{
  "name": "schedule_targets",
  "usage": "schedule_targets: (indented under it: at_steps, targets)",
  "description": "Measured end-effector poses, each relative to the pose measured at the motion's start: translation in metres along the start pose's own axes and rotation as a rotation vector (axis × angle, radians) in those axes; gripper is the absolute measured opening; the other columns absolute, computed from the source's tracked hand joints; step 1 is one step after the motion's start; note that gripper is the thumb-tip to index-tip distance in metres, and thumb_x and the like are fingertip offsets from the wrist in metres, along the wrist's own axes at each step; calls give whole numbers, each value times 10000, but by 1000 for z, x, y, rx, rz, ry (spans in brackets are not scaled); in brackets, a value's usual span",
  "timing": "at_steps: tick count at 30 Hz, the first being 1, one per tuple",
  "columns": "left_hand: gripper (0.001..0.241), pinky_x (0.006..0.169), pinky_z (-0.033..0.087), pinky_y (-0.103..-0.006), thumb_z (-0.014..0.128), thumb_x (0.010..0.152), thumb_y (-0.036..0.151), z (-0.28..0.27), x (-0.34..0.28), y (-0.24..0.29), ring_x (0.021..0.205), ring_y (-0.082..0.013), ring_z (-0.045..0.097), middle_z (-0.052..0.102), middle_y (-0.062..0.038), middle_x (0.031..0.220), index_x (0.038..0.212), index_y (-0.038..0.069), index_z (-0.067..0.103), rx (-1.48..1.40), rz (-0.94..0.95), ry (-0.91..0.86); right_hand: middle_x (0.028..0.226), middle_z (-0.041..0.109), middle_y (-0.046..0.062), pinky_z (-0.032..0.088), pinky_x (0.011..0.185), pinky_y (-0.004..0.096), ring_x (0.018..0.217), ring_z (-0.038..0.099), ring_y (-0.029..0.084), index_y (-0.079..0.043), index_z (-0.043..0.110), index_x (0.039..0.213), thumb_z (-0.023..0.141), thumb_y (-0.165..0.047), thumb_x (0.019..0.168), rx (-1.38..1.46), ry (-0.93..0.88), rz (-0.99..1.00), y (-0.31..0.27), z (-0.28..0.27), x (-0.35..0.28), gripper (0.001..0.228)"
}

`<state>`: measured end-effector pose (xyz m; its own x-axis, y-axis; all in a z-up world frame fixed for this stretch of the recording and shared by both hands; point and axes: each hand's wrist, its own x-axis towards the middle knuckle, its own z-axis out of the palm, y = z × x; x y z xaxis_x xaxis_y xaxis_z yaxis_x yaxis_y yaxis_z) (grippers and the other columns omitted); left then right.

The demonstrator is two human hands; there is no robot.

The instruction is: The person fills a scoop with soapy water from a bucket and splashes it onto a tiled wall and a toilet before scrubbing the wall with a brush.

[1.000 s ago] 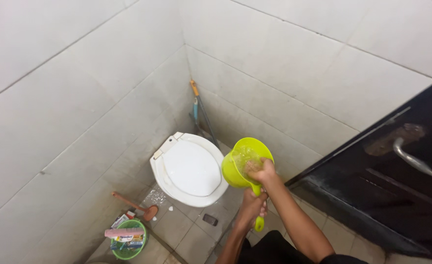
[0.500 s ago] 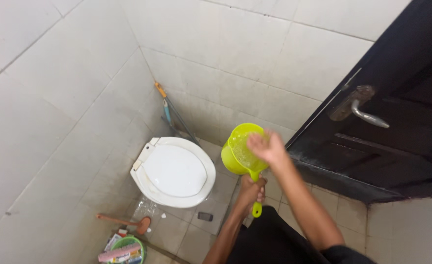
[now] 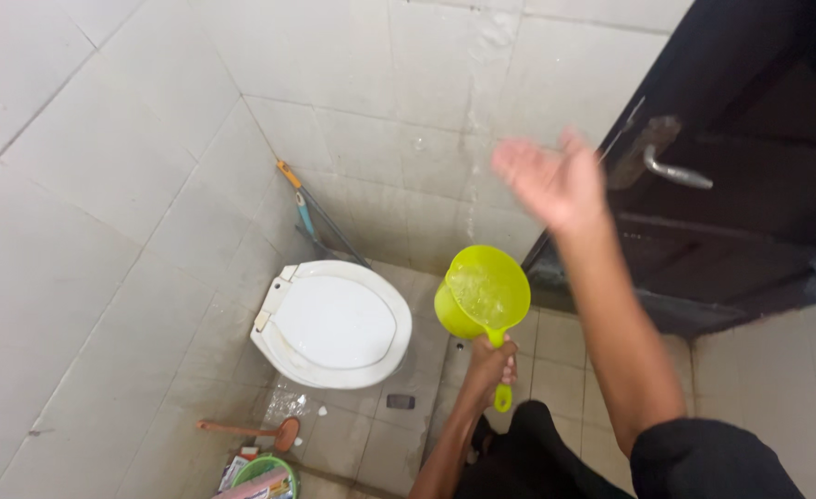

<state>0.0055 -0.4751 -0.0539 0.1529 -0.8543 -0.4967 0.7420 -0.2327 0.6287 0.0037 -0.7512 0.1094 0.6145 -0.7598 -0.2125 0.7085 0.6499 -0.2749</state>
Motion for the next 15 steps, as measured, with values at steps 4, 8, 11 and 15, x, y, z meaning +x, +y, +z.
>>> schedule_targets:
  at_steps: [4,8,11,15]
  targets:
    - [150,377,317,-244,599,909,14,-12,-9,-9,432,-71,390,461,3,624,930,103,480,-20,-19,-35,967,533,128,526,815,468,856,551,275,4,502,1071,613,-307,950,36,628,320,87,-181,-23,351]
    - [156,376,328,-265,623,956,51,-19,-26,-20,436,-91,412,471,-15,620,901,63,477,79,-21,32,982,545,153,527,816,464,861,553,301,38,513,1126,566,-368,942,-59,763,504,151,-278,-42,449]
    - [158,388,330,-261,613,948,41,-29,-31,-12,444,-84,409,468,-1,623,895,95,473,45,-3,71,1065,585,203,541,865,479,943,582,343,66,525,1191,554,-421,944,-96,702,494,160,-244,-9,547]
    - [155,371,310,-246,591,910,29,-41,-34,5,423,-69,373,433,26,603,883,124,472,-43,78,80,1175,639,270,560,930,500,1053,621,398,104,541,1277,538,-492,947,-48,87,345,139,-39,79,681]
